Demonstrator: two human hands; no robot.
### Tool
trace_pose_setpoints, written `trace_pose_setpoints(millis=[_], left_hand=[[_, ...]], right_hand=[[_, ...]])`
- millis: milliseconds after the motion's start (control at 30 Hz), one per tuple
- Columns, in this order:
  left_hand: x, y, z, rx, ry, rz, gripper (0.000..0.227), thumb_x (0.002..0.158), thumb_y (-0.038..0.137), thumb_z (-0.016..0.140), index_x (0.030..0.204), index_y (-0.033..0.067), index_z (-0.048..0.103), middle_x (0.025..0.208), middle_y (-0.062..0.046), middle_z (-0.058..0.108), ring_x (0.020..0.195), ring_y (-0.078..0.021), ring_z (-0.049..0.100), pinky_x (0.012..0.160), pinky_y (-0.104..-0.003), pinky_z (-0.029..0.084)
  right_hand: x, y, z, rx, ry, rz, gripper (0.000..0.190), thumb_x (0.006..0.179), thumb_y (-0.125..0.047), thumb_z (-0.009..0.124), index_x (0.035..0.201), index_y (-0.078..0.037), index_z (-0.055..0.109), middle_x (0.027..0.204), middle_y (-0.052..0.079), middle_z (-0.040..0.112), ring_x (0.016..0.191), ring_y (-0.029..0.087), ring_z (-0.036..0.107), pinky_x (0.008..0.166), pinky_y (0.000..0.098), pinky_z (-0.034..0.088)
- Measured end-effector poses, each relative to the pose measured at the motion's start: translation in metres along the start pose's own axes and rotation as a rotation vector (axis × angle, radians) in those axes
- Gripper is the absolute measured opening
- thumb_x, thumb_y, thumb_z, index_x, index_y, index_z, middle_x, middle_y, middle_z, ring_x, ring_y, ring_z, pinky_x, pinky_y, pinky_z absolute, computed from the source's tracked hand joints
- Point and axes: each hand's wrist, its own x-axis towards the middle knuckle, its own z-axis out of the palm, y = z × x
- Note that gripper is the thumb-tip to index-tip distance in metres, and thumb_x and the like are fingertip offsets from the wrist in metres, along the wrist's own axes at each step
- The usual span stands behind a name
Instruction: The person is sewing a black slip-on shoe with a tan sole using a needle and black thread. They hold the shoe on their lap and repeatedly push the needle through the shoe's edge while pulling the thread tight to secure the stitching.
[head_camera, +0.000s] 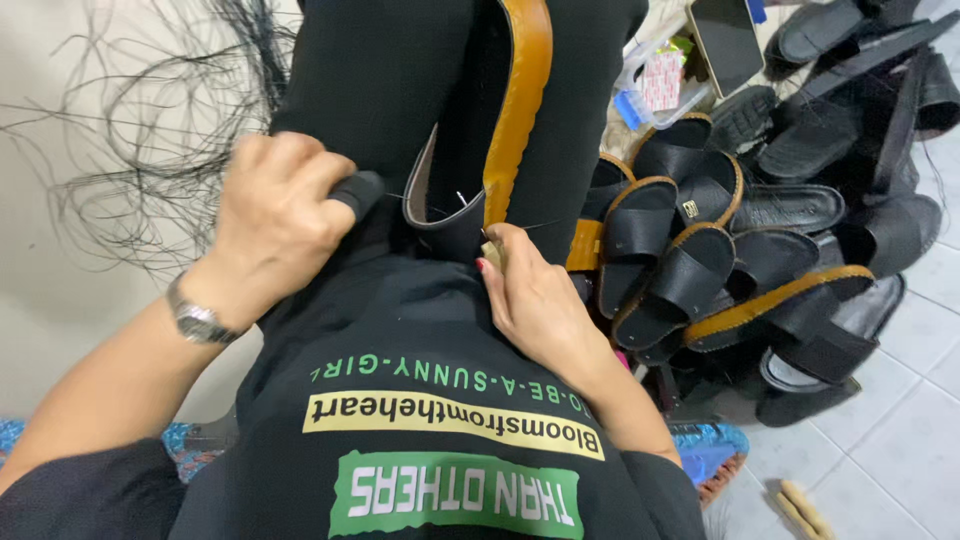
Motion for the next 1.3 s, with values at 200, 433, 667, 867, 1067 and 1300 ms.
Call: trace_pose_setpoints(millis=[200, 433, 667, 867, 1067, 1300], left_hand=[[0.027, -0.006, -0.033, -0.929, -0.249, -0.400, 0.012, 0.087, 0.012, 0.078, 0.083, 0.0022, 0.072, 0.112, -0.009, 0.070, 0.105, -0.0252, 0.061, 0.093, -0.037, 0.047], [0.050, 0.008, -0.012, -1.301, -0.501, -0.515, 0.023, 0.094, 0.017, 0.066, 0.115, 0.0112, 0.075, 0.106, -0.001, 0.075, 0.096, -0.0120, 0.071, 0.084, -0.023, 0.054], [0.047, 0.010, 0.022, -0.969, -0.601, -0.572, 0.016, 0.093, 0.016, 0.073, 0.093, 0.0008, 0.078, 0.076, -0.011, 0.071, 0.068, -0.0265, 0.072, 0.058, -0.031, 0.054], [0.056, 0.009, 0.011, -0.933, -0.660, -0.382, 0.036, 0.098, 0.014, 0.065, 0.067, 0.0000, 0.054, 0.085, -0.008, 0.060, 0.073, -0.0251, 0.062, 0.069, -0.038, 0.048], [0.031, 0.000, -0.012, -0.833, -0.061, -0.664, 0.018, 0.104, -0.004, 0.072, 0.120, 0.0024, 0.073, 0.109, -0.012, 0.067, 0.096, -0.0190, 0.066, 0.085, -0.027, 0.050], [0.040, 0.016, -0.008, -0.917, -0.139, -0.544, 0.017, 0.099, -0.001, 0.068, 0.116, 0.0026, 0.072, 0.108, -0.010, 0.069, 0.098, -0.0185, 0.067, 0.087, -0.027, 0.051]], right_hand=[[-0.002, 0.027, 0.022, -0.059, 0.175, -0.156, 0.039, 0.103, -0.019, 0.056, 0.136, -0.002, 0.043, 0.127, 0.021, 0.063, 0.079, 0.044, 0.070, 0.062, 0.0484, 0.057], [0.002, 0.039, 0.023, 0.069, 0.195, -0.185, 0.041, 0.101, -0.016, 0.061, 0.134, 0.000, 0.045, 0.129, 0.020, 0.063, 0.099, 0.035, 0.074, 0.082, 0.0402, 0.060], [0.011, 0.033, 0.015, 0.058, 0.231, -0.185, 0.034, 0.098, -0.021, 0.064, 0.128, -0.008, 0.055, 0.089, 0.010, 0.077, 0.073, 0.032, 0.075, 0.060, 0.0423, 0.063], [-0.072, 0.040, -0.063, -0.211, 0.017, 0.105, 0.054, 0.097, -0.023, 0.056, 0.149, -0.011, 0.045, 0.112, 0.008, 0.074, 0.092, 0.027, 0.073, 0.078, 0.0413, 0.058], [-0.029, 0.086, -0.035, 0.535, -0.012, -0.336, 0.021, 0.105, -0.023, 0.051, 0.116, -0.007, 0.060, 0.102, 0.004, 0.061, 0.086, 0.015, 0.057, 0.080, 0.0280, 0.045], [0.021, 0.042, 0.007, 0.077, 0.561, -0.331, 0.013, 0.096, -0.005, 0.063, 0.109, -0.004, 0.062, 0.102, 0.012, 0.069, 0.087, 0.026, 0.069, 0.077, 0.0355, 0.054]])
